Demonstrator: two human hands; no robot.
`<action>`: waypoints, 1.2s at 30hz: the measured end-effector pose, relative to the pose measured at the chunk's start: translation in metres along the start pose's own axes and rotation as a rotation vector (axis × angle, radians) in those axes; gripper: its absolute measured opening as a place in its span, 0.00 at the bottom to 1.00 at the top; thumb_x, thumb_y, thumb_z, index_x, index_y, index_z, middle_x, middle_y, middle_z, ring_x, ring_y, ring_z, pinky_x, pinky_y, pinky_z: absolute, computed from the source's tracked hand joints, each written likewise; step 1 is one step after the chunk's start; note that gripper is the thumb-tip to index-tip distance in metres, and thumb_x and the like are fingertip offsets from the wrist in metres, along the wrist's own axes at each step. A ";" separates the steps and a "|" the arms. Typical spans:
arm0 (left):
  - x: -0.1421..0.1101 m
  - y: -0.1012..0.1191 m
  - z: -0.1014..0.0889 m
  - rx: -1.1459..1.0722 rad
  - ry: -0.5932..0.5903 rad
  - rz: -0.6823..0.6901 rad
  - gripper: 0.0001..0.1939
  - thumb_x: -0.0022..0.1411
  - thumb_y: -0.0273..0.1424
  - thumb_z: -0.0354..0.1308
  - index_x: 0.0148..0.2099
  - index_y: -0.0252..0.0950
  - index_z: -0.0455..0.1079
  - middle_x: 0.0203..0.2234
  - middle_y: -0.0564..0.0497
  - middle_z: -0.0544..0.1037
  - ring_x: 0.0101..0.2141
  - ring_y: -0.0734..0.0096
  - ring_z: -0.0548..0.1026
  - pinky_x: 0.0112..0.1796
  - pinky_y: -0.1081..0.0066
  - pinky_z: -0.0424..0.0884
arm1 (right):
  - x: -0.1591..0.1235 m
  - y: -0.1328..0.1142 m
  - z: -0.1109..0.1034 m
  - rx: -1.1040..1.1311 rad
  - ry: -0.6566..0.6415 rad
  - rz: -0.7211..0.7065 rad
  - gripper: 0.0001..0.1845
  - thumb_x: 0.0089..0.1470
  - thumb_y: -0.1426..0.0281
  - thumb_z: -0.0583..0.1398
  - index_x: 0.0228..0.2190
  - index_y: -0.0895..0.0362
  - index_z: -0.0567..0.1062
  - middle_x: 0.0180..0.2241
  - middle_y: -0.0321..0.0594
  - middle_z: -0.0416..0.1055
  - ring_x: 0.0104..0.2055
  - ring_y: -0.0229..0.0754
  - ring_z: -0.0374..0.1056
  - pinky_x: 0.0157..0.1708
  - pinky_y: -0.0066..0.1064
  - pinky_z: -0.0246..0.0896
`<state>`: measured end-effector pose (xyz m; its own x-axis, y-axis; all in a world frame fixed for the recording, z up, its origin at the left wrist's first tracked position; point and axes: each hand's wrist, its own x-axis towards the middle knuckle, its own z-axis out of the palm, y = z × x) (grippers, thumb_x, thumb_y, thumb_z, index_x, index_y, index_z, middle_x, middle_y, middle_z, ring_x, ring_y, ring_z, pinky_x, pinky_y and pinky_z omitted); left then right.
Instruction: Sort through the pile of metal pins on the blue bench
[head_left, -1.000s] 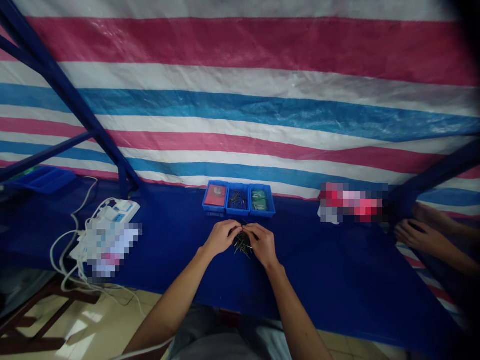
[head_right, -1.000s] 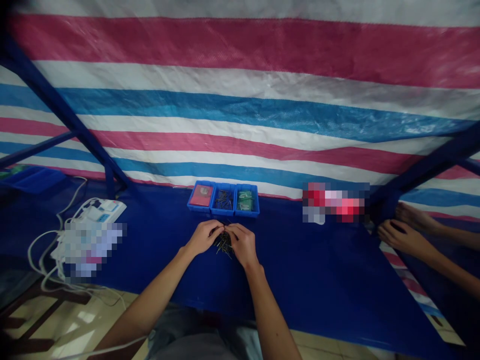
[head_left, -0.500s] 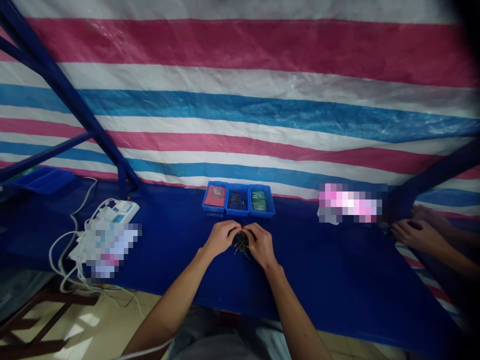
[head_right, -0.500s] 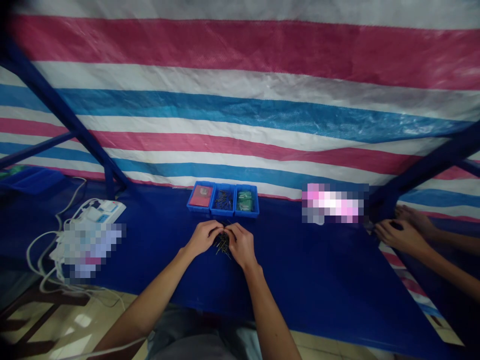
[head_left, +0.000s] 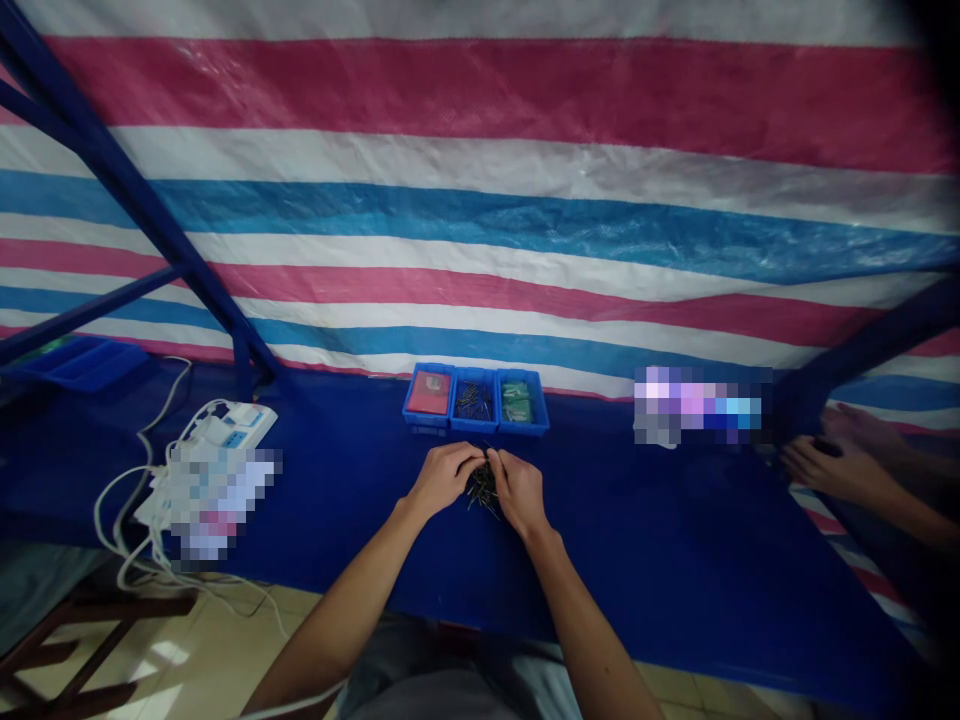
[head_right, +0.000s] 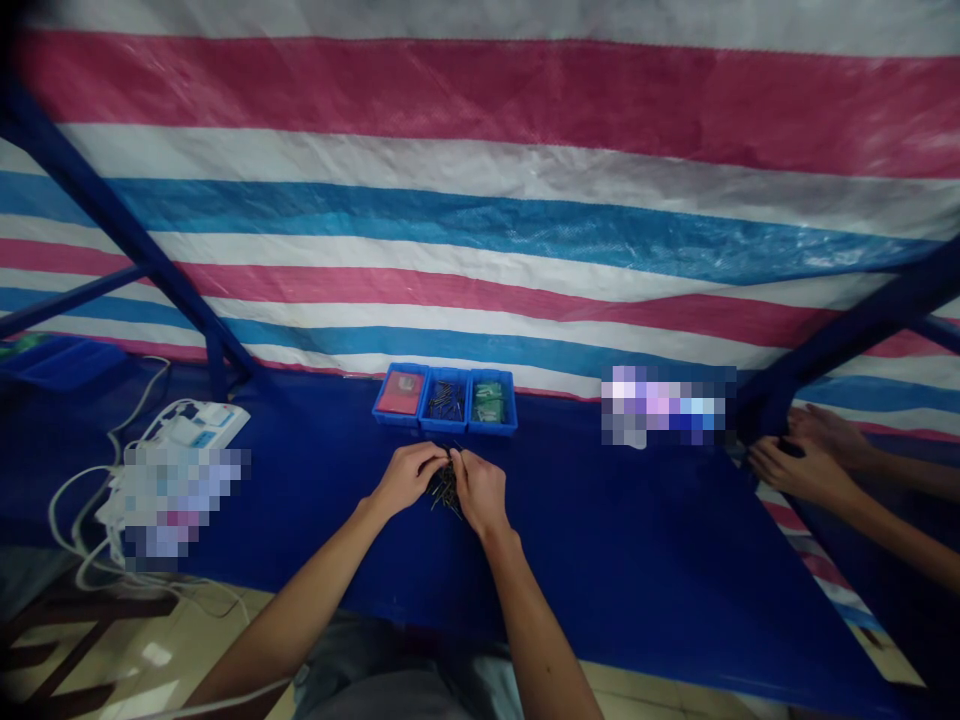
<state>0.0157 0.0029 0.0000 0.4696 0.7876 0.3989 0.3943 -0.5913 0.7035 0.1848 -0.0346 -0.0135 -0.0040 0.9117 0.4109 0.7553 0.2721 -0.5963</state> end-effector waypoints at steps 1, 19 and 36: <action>0.000 0.000 0.000 0.003 0.006 -0.008 0.11 0.70 0.32 0.52 0.40 0.37 0.76 0.34 0.49 0.80 0.36 0.69 0.77 0.40 0.72 0.70 | 0.000 0.000 -0.001 0.023 -0.002 0.000 0.26 0.70 0.58 0.46 0.24 0.54 0.69 0.21 0.36 0.67 0.23 0.38 0.64 0.27 0.28 0.52; 0.000 -0.001 -0.001 0.003 0.015 -0.026 0.11 0.70 0.32 0.52 0.38 0.35 0.75 0.32 0.49 0.79 0.33 0.70 0.76 0.37 0.73 0.68 | 0.000 0.000 -0.004 0.195 0.013 -0.063 0.12 0.67 0.67 0.52 0.35 0.54 0.75 0.32 0.39 0.74 0.33 0.40 0.70 0.35 0.29 0.61; 0.001 -0.004 0.000 -0.025 0.011 -0.032 0.12 0.71 0.33 0.51 0.39 0.36 0.75 0.32 0.49 0.79 0.34 0.69 0.76 0.38 0.72 0.69 | 0.000 0.003 0.001 0.120 -0.018 -0.029 0.19 0.68 0.62 0.50 0.30 0.55 0.74 0.25 0.37 0.73 0.27 0.39 0.68 0.30 0.28 0.56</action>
<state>0.0142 0.0056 -0.0024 0.4480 0.8080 0.3826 0.3890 -0.5615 0.7304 0.1868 -0.0336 -0.0159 -0.0375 0.9079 0.4176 0.6709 0.3326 -0.6628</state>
